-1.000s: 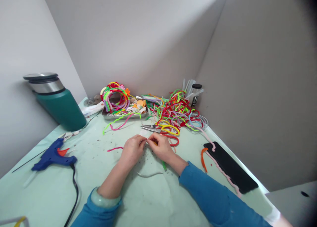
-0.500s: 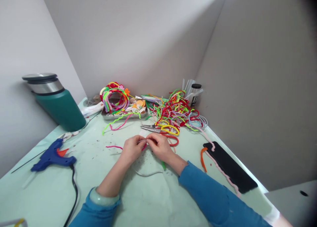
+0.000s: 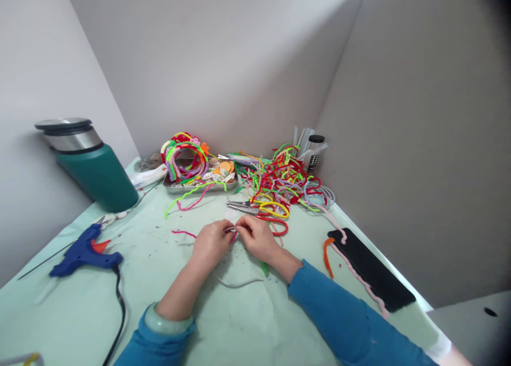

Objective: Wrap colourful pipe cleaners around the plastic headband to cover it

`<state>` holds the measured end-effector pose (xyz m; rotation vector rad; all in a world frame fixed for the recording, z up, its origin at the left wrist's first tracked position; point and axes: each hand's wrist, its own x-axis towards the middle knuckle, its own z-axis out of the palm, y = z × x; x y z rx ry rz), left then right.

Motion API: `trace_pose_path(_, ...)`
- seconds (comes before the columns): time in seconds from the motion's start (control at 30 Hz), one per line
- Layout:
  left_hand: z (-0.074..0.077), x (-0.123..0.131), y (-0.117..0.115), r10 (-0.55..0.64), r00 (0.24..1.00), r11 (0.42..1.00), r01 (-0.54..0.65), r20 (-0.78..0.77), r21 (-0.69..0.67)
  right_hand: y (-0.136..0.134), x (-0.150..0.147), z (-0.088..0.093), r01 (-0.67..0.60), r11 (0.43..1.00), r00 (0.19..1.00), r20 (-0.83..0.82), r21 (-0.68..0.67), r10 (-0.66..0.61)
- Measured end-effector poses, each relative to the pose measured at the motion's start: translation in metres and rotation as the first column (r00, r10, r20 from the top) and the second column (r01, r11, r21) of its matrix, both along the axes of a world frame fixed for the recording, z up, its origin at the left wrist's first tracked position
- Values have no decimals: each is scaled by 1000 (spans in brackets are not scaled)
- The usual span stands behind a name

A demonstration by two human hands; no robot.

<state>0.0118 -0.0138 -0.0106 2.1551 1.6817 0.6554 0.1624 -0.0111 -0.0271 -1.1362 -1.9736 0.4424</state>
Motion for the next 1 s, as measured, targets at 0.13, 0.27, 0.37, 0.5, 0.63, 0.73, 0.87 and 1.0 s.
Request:
trace_pose_path(0.13,0,0,0,-12,998,999,14,-63,36,0,0,0,-3,1000,1000,-10,-2,3)
trace_pose_path(0.27,1,-1,-1,-30,999,999,31,-12,33,-1,0,1,-4,1000,1000,-22,-15,3)
trace_pose_path(0.37,2,-1,-1,-35,997,999,35,68,8,-1,0,2,-7,1000,1000,-30,-25,6)
trace_pose_path(0.5,3,-2,1,-36,987,999,41,156,-29,0,1,3,6,999,998,-57,-46,-9)
trace_pose_path(0.63,1,-3,2,-20,971,998,35,237,-57,2,1,3,17,998,996,-82,-53,-21)
trace_pose_path(0.73,0,-3,3,-4,939,996,33,345,-79,3,1,2,28,998,995,-91,-62,-33)
trace_pose_path(0.87,1,-2,3,-3,907,996,40,421,-80,3,1,1,34,997,995,-94,-65,-41)
trace_pose_path(1.0,3,-1,3,-19,892,999,40,451,-37,3,1,0,28,998,997,-75,-54,-32)
